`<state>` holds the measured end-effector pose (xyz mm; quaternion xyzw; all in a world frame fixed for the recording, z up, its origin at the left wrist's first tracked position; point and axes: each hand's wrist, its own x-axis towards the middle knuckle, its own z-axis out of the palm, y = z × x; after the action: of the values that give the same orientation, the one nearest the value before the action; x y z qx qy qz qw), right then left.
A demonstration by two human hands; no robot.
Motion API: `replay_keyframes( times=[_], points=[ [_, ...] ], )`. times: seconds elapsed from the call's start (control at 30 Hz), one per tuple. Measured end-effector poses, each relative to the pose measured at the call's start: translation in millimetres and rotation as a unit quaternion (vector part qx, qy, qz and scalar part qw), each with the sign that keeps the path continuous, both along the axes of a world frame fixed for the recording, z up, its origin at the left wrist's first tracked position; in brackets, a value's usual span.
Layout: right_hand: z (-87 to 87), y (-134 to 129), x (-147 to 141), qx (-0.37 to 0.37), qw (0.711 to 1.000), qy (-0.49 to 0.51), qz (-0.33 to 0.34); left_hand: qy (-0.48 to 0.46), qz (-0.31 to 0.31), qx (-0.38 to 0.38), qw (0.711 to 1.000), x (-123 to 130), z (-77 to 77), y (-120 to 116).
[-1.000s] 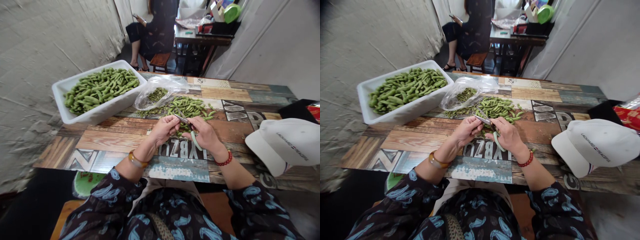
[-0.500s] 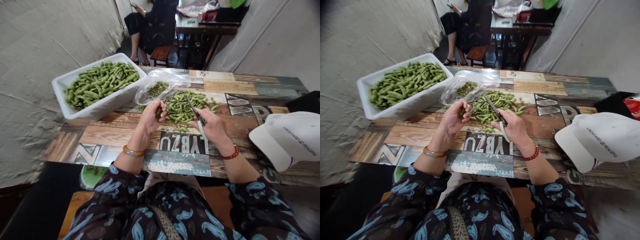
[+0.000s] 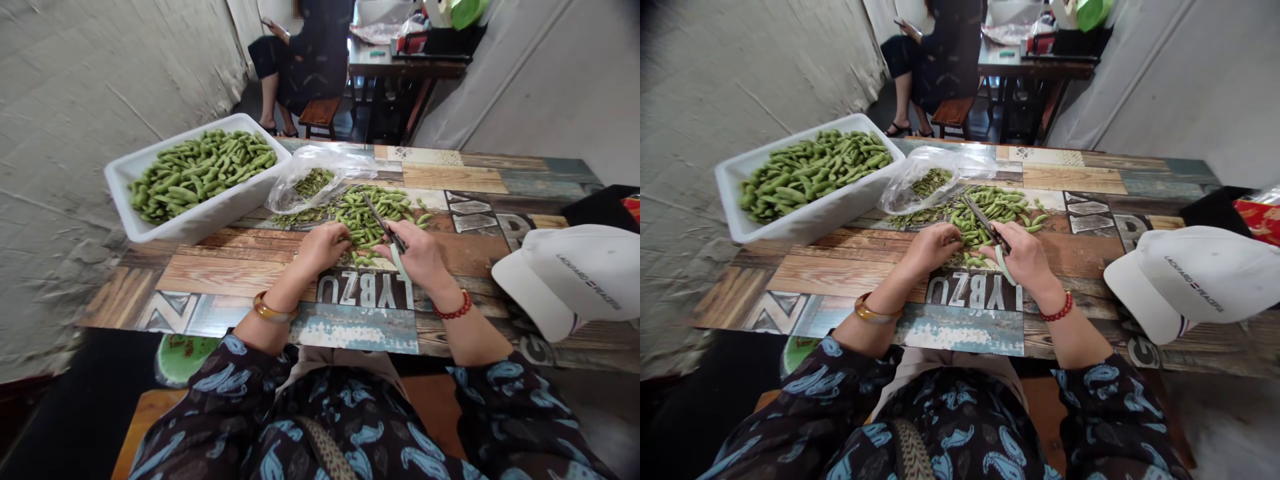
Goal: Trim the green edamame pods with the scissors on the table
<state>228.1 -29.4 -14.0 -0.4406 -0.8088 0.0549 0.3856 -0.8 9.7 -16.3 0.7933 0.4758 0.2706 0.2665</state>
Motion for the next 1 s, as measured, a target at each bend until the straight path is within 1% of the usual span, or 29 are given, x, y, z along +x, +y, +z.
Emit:
replay_keyframes(
  times=[0.07,0.1,0.17,0.23,0.3,0.4,0.57,0.7,0.83,0.93,1.0],
  points=[
    [-0.6,0,0,0.002,1.000,0.004,0.002,-0.114,0.003,-0.044,0.992,-1,2.9,0],
    [-0.8,0,1,0.002,1.000,0.005,0.003,-0.176,-0.003,-0.078,0.981,-1,4.8,-1],
    [-0.6,0,1,0.001,1.000,0.006,0.014,-0.277,-0.030,-0.161,0.947,-3,9.1,-4],
    [0.7,0,1,-0.013,0.999,-0.001,0.034,-0.339,-0.054,-0.229,0.911,-3,12.8,-8],
    [2.6,-1,0,-0.036,0.998,-0.012,0.055,-0.371,-0.070,-0.268,0.886,-1,15.6,-11],
    [4.7,-3,-3,-0.057,0.996,-0.019,0.072,-0.382,-0.091,-0.285,0.874,2,18.3,-13],
    [5.2,-4,-5,-0.062,0.994,-0.017,0.090,-0.371,-0.114,-0.273,0.880,3,17.4,-14],
    [5.1,-5,-5,-0.069,0.992,-0.012,0.101,-0.359,-0.113,-0.261,0.889,2,13.4,-13],
    [5.7,-6,-6,-0.070,0.991,-0.003,0.111,-0.369,-0.106,-0.278,0.881,2,13.1,-13],
    [7.0,-7,-7,-0.069,0.992,-0.007,0.107,-0.382,-0.097,-0.290,0.872,3,16.2,-15],
    [7.6,-8,-8,-0.069,0.992,-0.016,0.100,-0.384,-0.090,-0.291,0.872,4,18.7,-16]
  ],
)
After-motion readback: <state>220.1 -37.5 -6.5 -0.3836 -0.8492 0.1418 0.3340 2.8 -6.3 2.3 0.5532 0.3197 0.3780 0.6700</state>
